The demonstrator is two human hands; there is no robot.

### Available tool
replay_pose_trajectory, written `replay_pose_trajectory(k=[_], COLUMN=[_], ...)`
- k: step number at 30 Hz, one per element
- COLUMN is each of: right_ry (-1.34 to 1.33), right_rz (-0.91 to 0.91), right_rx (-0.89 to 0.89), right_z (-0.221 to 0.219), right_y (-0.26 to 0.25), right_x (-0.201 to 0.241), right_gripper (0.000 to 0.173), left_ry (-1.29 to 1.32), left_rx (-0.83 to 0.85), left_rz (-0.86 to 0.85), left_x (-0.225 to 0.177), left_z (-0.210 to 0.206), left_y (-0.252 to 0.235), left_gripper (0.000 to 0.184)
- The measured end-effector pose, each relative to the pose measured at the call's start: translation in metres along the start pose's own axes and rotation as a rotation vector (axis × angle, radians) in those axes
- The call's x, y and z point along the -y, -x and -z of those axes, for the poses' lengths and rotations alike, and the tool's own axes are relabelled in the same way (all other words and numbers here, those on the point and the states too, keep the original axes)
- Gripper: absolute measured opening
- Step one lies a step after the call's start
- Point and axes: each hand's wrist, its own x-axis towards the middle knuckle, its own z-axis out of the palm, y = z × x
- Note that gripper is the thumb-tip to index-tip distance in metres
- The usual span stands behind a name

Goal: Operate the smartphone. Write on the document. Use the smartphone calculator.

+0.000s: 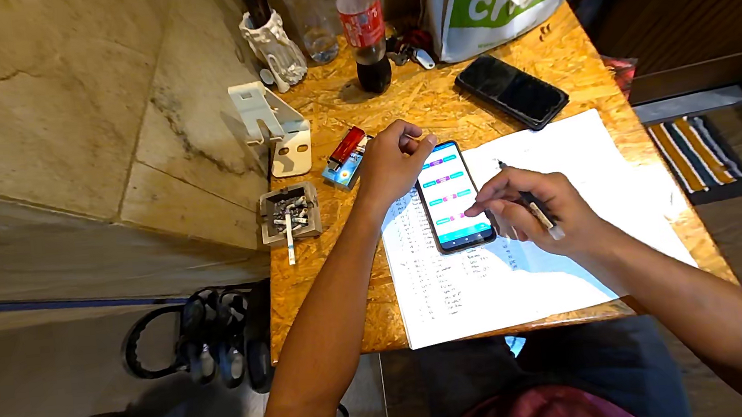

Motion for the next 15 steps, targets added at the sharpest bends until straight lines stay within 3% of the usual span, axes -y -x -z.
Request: replay_pose_trajectory(k=[9, 15], right_ry=[0.063, 0.032], right_rz=[-0.103, -0.029], right_rx=[-0.053, -0.124], right_z=[-0.0014, 0.0019], right_y=[-0.0008, -0.0003], right_x=[0.0023, 0.0052], right_gripper=[0.019, 0.017], left_ry=[-0.005, 0.007], left_rx=[-0.006, -0.003], left_rz=[0.003, -0.005], left_x=[0.0005, 0.0015], left_z=[-0.0010, -0.0007], left_y=[-0.0010, -0.0004], left_gripper=[0.032, 0.032])
